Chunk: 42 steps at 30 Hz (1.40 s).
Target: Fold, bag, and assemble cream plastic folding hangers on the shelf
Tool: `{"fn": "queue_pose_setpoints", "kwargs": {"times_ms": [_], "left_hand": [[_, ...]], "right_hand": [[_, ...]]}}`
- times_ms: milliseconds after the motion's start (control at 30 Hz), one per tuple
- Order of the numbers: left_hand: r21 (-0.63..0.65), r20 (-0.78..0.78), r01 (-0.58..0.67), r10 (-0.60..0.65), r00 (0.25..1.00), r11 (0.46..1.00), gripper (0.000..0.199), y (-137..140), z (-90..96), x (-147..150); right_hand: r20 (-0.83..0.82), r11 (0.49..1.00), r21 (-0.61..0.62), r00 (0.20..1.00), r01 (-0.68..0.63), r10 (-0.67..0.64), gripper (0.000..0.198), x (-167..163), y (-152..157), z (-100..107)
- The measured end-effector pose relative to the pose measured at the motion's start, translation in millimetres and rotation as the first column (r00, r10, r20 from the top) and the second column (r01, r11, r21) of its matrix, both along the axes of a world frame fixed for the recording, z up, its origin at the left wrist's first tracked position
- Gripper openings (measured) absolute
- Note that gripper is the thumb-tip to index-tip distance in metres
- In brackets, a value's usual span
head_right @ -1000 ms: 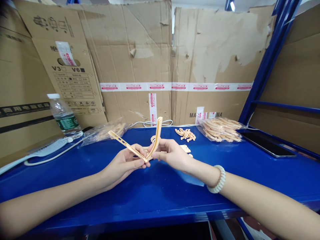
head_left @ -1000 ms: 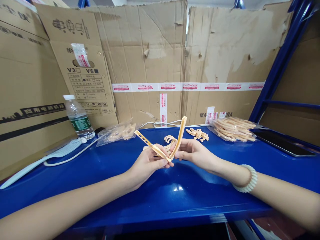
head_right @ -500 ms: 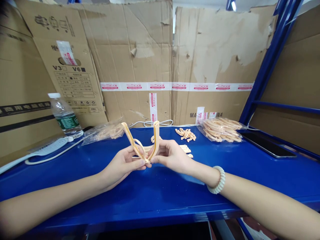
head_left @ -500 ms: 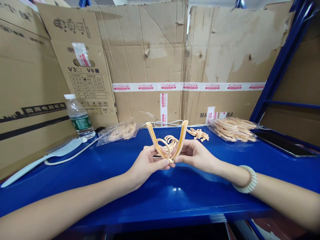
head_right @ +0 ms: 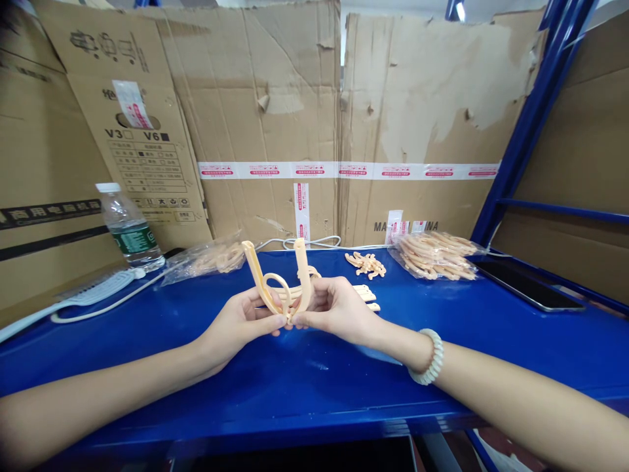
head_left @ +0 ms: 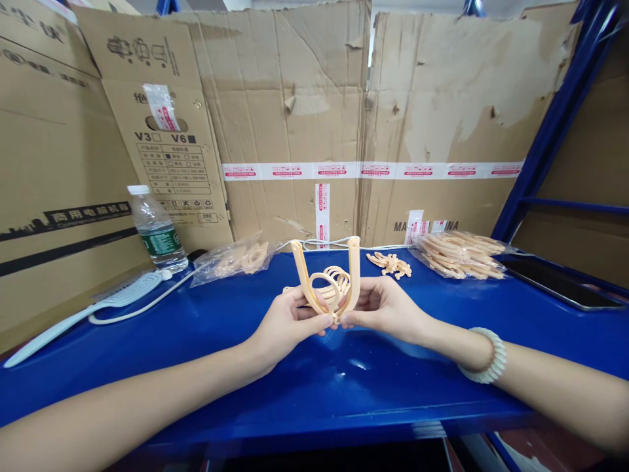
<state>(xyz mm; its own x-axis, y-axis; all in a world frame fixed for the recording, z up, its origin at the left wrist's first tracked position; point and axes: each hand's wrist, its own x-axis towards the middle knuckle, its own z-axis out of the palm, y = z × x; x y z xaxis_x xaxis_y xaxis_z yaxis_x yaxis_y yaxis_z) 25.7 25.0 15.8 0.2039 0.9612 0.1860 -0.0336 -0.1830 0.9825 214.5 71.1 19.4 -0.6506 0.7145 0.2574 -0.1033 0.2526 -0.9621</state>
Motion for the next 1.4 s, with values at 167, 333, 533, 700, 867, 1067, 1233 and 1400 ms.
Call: {"fn": "queue_pose_setpoints", "kwargs": {"times_ms": [167, 333, 533, 700, 867, 1067, 1233, 1400], "left_hand": [[0.001, 0.016, 0.019, -0.019, 1.000, 1.000, 0.035, 2, -1.4, -1], [0.003, 0.064, 0.011, -0.011, 0.998, 1.000, 0.029, 6, -5.8, -3], [0.011, 0.103, -0.017, 0.016, 0.995, 1.000, 0.026, 6, -4.9, -2], [0.003, 0.100, -0.011, 0.011, 0.995, 1.000, 0.027, 5, -4.1, -2], [-0.006, 0.086, -0.033, 0.033, 0.996, 0.999, 0.028, 5, -0.7, -2], [-0.023, 0.123, -0.100, 0.102, 0.987, 0.995, 0.027, 12, 9.1, -10], [-0.084, 0.226, -0.102, 0.118, 0.967, 0.991, 0.020, 26, 21.7, -26], [-0.090, 0.161, -0.114, 0.127, 0.979, 0.989, 0.018, 41, 36.8, -49]], "right_hand": [[0.011, 0.999, -0.040, 1.000, 0.023, -0.022, 0.035, -2, -2, 0], [0.021, 0.997, -0.065, 0.999, 0.043, -0.041, 0.040, -4, -1, 3], [0.004, 0.998, -0.047, 0.999, 0.045, -0.045, 0.036, -4, 0, 4], [0.019, 0.996, -0.057, 0.998, 0.065, -0.064, 0.036, -4, -1, 4], [0.042, 0.998, -0.043, 0.998, 0.051, -0.049, 0.031, -4, -1, 7], [0.019, 0.997, -0.023, 0.997, 0.069, -0.069, 0.024, 18, 24, 25], [0.144, 0.981, 0.188, 0.987, 0.047, -0.075, 0.024, 50, 57, 41], [0.353, 0.826, 0.561, 0.888, 0.053, -0.296, 0.024, 74, 68, 55]]}}
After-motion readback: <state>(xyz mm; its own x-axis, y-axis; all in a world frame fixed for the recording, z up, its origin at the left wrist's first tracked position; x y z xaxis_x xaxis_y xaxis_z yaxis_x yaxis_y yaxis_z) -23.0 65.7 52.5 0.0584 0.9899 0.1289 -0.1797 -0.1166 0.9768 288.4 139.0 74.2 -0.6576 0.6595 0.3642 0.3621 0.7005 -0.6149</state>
